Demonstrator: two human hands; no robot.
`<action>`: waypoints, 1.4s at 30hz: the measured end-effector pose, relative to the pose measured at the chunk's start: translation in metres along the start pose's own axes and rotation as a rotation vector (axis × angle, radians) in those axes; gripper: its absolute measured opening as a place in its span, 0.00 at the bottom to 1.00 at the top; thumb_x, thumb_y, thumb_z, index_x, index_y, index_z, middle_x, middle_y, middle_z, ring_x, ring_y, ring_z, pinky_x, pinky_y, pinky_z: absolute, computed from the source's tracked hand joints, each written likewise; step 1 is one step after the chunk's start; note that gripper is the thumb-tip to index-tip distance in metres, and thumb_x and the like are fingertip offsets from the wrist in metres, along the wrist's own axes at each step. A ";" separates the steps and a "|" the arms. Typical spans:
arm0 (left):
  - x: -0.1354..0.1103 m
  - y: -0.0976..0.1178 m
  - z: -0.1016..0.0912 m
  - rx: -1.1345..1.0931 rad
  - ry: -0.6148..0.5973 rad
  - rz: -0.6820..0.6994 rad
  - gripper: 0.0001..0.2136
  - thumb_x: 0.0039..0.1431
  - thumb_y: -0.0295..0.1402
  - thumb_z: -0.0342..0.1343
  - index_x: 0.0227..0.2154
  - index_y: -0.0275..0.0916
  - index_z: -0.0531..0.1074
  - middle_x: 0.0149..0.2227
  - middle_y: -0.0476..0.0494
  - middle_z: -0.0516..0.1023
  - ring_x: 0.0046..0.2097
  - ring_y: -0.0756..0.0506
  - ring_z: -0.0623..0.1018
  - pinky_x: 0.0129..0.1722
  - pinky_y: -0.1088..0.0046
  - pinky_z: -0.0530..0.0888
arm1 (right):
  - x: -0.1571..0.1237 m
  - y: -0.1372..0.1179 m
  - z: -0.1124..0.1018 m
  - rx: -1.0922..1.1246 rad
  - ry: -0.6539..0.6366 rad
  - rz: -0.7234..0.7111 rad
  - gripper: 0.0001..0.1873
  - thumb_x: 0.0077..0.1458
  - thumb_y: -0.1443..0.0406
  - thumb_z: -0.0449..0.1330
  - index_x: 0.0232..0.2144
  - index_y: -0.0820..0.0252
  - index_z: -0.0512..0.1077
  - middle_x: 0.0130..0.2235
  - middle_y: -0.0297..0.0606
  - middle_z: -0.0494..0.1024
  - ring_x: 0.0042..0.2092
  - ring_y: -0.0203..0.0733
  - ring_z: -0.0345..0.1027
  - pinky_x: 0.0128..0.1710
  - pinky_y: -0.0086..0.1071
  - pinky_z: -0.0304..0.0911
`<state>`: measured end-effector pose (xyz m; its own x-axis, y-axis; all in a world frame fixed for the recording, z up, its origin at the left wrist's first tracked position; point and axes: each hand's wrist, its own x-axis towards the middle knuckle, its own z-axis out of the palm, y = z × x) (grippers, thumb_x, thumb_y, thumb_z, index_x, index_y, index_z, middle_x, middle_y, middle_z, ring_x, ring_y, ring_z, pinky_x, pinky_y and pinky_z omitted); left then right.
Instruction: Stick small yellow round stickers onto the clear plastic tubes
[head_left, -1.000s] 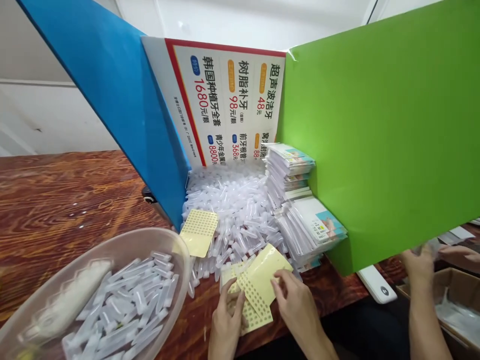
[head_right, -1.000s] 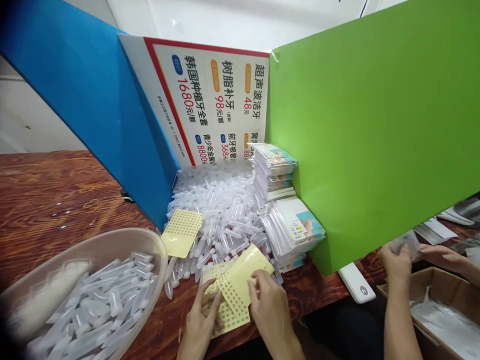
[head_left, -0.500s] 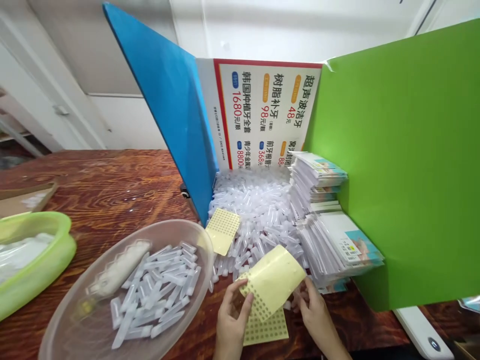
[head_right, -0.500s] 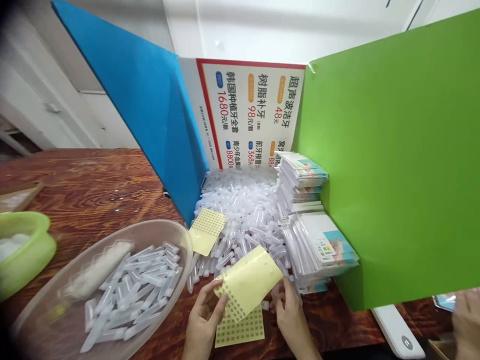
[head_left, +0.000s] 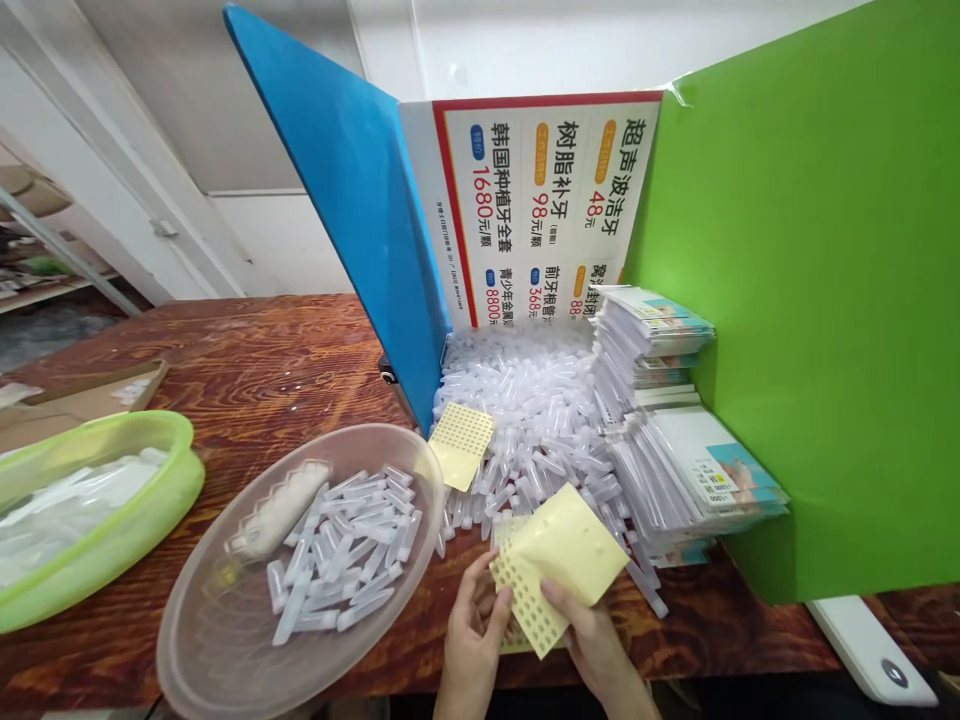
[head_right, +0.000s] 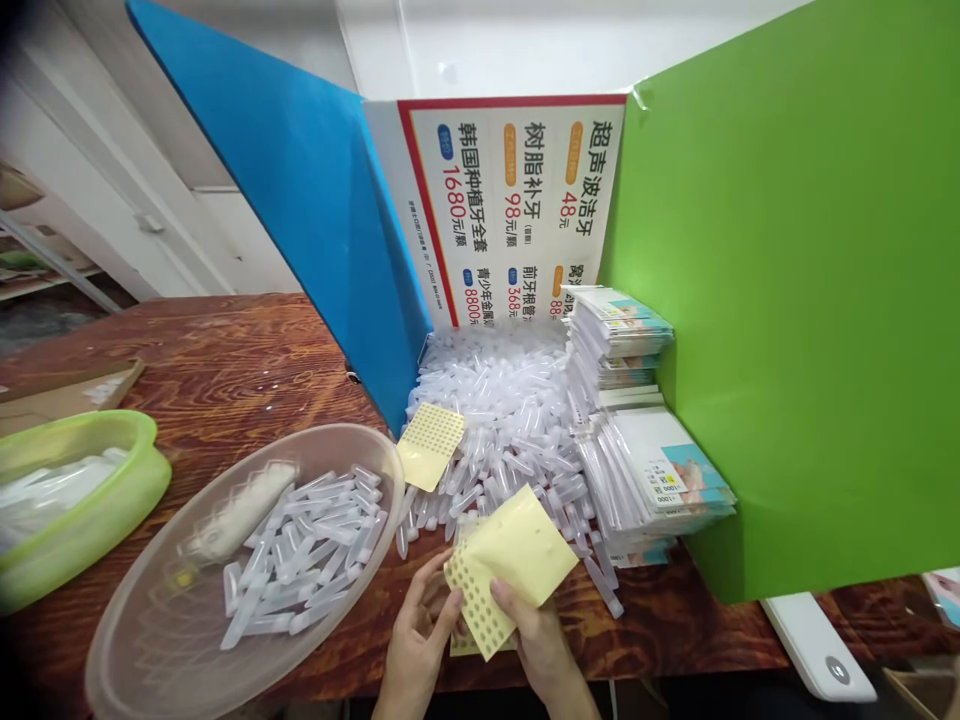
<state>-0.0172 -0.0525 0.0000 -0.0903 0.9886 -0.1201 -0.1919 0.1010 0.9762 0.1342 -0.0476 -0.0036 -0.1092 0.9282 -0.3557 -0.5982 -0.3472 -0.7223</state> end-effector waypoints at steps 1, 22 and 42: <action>0.000 0.000 -0.001 0.031 0.014 0.011 0.26 0.58 0.47 0.62 0.56 0.42 0.69 0.44 0.39 0.81 0.36 0.45 0.82 0.37 0.70 0.80 | 0.000 0.002 -0.001 0.032 -0.006 0.023 0.28 0.43 0.56 0.75 0.47 0.57 0.78 0.49 0.44 0.81 0.54 0.60 0.72 0.56 0.51 0.64; 0.001 0.017 -0.001 0.696 0.035 0.440 0.12 0.65 0.42 0.55 0.41 0.41 0.79 0.43 0.40 0.83 0.45 0.41 0.82 0.45 0.66 0.80 | -0.012 0.005 -0.023 0.076 -0.074 0.012 0.32 0.38 0.62 0.76 0.49 0.56 0.78 0.48 0.45 0.82 0.56 0.61 0.70 0.58 0.52 0.63; -0.073 -0.084 -0.066 1.184 -0.178 0.476 0.15 0.66 0.37 0.47 0.41 0.44 0.80 0.38 0.40 0.85 0.40 0.37 0.85 0.42 0.60 0.82 | 0.003 -0.007 -0.062 -0.048 0.060 0.062 0.32 0.33 0.59 0.66 0.47 0.41 0.77 0.55 0.32 0.77 0.62 0.63 0.63 0.57 0.55 0.63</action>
<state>-0.0590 -0.1406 -0.0854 0.2385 0.9463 0.2182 0.8108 -0.3177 0.4916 0.1873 -0.0505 -0.0369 -0.0960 0.8954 -0.4348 -0.5527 -0.4112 -0.7248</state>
